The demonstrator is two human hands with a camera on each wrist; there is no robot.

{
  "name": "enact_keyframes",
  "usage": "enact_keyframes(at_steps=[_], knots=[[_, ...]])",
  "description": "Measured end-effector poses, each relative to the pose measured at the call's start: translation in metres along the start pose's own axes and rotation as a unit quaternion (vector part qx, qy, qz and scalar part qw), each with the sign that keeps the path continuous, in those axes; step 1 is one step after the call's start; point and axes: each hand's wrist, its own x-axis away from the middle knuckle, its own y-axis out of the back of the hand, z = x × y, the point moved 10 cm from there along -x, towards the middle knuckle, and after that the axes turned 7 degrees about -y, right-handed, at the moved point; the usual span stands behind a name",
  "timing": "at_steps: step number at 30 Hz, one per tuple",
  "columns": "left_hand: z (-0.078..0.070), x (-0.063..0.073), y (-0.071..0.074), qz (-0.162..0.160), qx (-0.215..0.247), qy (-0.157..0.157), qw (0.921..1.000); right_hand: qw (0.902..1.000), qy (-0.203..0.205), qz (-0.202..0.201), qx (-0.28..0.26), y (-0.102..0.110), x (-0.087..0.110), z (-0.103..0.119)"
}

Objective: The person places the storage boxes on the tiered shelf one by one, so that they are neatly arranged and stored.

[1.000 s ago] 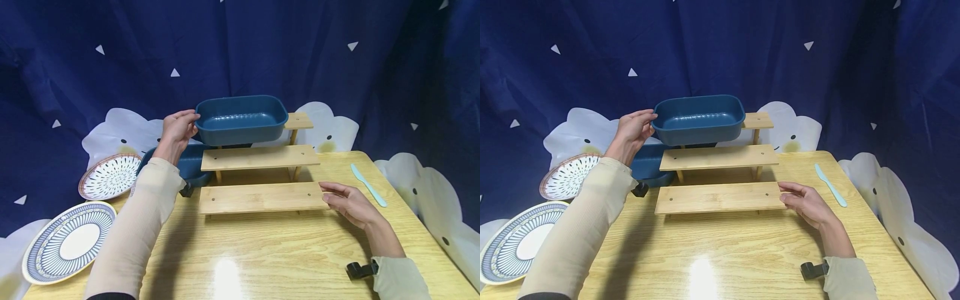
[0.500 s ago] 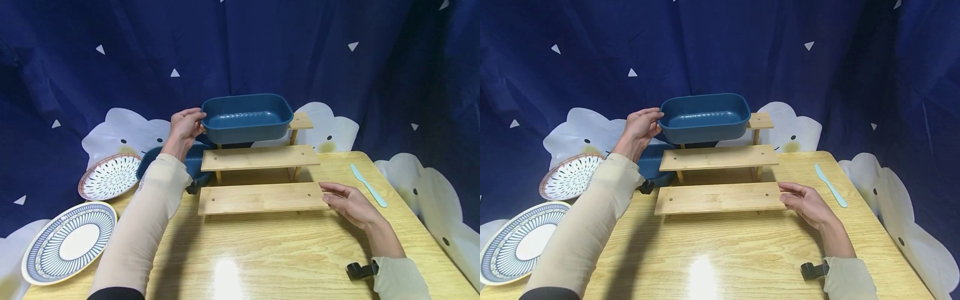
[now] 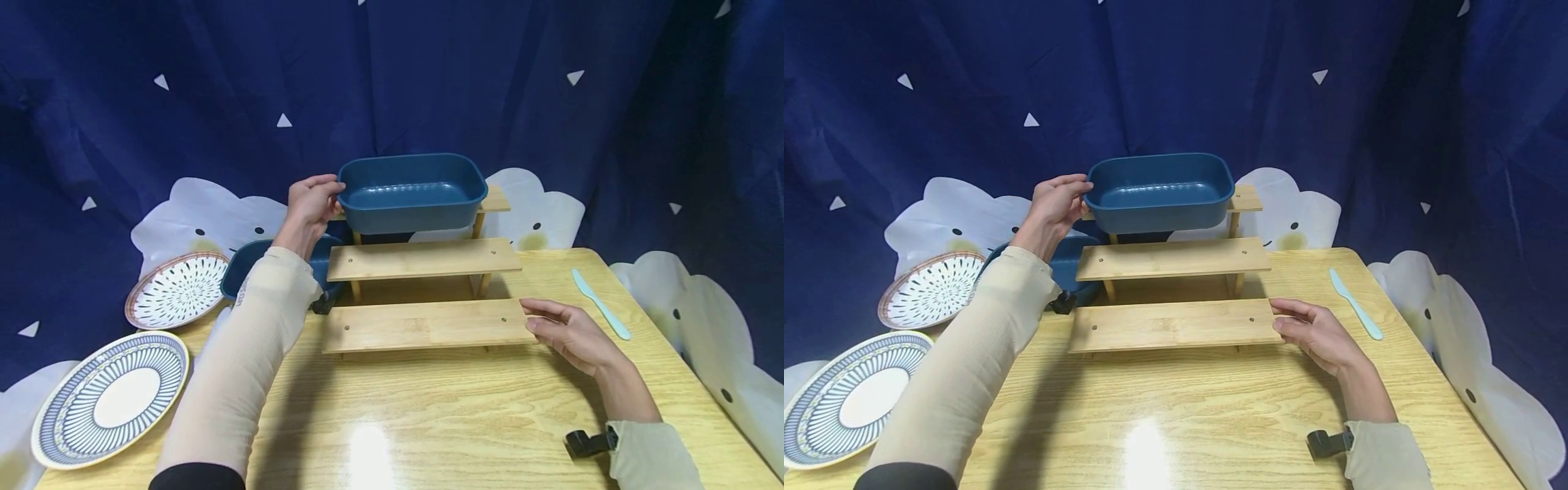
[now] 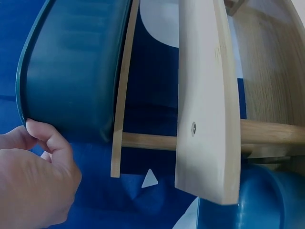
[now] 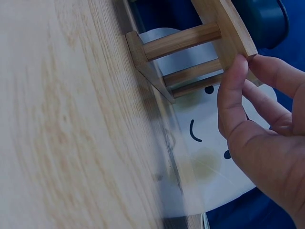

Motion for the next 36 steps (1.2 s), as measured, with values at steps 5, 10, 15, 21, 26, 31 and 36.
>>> enact_keyframes(at_steps=[5, 10, 15, 21, 26, 31, 36], knots=[[0.0001, -0.0016, -0.0006, -0.001, -0.009, 0.0, 1.0, 1.0, 0.001, -0.001, 0.009, -0.001, -0.0009, -0.0011], [-0.0003, -0.002, -0.0013, -0.001, -0.006, 0.001, 1.0, 0.9997, 0.002, -0.005, 0.023, -0.0016, -0.0017, -0.0011], [0.0004, -0.0012, -0.0034, 0.002, -0.002, 0.01, 0.9999, 0.9997, 0.003, -0.008, 0.021, -0.0012, -0.0026, -0.0004], [0.0016, 0.0, -0.0023, 0.001, -0.011, 0.02, 0.9997, 0.9998, 0.0, -0.006, 0.019, -0.0015, -0.004, -0.0009], [0.0016, -0.0004, -0.0025, 0.01, -0.008, 0.021, 0.9997, 0.9998, -0.001, -0.005, 0.017, -0.0008, -0.005, -0.0008], [0.0015, 0.0005, -0.001, 0.018, -0.008, 0.021, 0.9996, 0.9997, -0.001, -0.005, 0.022, -0.0003, -0.0062, -0.0014], [0.0007, 0.0017, 0.0024, 0.028, -0.003, 0.022, 0.9994, 0.9998, 0.0, -0.005, 0.019, 0.0003, -0.007, -0.002]])
